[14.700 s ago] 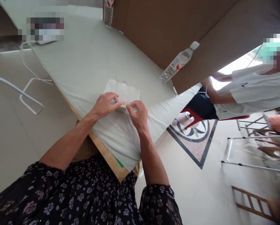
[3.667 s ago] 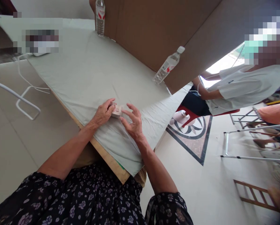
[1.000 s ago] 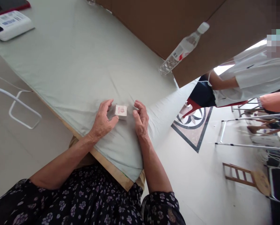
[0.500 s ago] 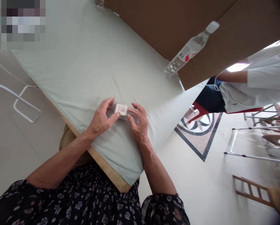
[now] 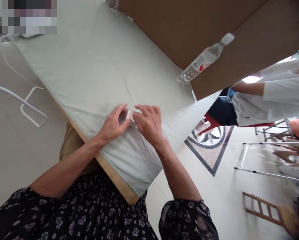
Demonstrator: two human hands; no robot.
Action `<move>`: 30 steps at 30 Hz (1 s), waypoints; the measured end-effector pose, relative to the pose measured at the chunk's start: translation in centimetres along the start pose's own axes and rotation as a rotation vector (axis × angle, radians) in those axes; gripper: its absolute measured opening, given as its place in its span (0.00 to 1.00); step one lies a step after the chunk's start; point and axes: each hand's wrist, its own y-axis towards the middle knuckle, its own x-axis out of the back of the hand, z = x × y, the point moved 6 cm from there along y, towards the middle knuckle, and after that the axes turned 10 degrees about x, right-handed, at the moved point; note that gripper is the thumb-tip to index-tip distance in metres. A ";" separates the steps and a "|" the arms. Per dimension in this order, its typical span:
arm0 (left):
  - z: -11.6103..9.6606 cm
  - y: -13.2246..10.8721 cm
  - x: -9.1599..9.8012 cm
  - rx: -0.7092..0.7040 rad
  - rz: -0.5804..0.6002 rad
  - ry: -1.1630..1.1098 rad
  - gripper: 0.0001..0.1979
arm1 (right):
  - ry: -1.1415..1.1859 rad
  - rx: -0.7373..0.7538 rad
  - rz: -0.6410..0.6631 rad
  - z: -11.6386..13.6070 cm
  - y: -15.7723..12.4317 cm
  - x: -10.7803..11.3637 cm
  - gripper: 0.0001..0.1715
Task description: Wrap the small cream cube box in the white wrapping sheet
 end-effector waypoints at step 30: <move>-0.1 0.5 -0.7 0.148 0.213 -0.156 0.40 | 0.124 -0.330 -0.427 -9.0 5.3 4.8 0.16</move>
